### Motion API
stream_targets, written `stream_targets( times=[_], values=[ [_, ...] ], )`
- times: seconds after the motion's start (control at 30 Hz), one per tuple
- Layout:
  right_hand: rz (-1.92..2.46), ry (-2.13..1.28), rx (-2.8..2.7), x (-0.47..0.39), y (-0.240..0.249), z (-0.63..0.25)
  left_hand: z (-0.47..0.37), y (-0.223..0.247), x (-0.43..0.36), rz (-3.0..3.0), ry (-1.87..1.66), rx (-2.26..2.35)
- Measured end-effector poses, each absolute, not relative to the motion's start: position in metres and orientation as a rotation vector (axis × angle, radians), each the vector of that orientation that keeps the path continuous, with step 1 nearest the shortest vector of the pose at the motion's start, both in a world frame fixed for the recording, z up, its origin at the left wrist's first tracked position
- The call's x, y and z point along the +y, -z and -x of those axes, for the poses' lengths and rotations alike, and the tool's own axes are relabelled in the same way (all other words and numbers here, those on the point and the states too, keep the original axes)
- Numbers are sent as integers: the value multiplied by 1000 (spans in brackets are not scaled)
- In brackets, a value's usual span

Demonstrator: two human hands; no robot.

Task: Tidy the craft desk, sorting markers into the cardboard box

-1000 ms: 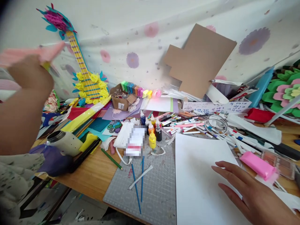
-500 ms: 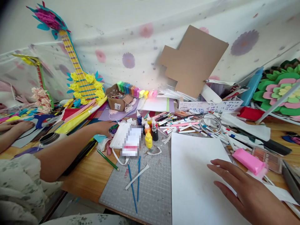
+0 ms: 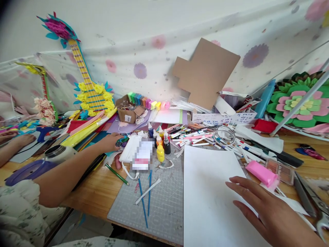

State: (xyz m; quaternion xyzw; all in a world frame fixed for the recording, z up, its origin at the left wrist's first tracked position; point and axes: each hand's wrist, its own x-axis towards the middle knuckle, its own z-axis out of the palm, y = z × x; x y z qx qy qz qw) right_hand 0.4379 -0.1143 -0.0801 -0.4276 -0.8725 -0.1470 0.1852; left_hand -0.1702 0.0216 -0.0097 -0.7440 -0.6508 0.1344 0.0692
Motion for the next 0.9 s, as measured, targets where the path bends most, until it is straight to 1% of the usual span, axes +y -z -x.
stream_targets(
  times=[0.1,0.17,0.23,0.43,0.53,0.63,0.73,0.83,0.87,0.9],
  values=[
    [1211,429,-2486,-115,82,-438,164,12,12,2174,-403,-1959],
    [1210,442,-2495,-116,82,-437,161,5,6,2098,-382,-1991],
    [1206,448,-2493,-117,81,-437,160,-11,1,2002,-335,-2045],
    [1196,459,-2476,-117,75,-435,168,-82,-19,1857,-111,-2225],
    [1180,448,-2462,-116,72,-432,166,-97,-42,1861,54,-2380],
    [1194,430,-2487,-115,70,-429,163,-93,-79,1987,186,-2605],
    [1184,413,-2534,-113,71,-428,173,-76,-134,2239,154,-2841],
    [1139,376,-2567,-108,77,-427,196,-49,-197,2428,-60,-3066],
    [1129,359,-2571,-106,79,-426,204,-39,-216,2467,-221,-3157],
    [1117,341,-2575,-105,81,-424,212,-29,-233,2351,-419,-3236]
  ],
)
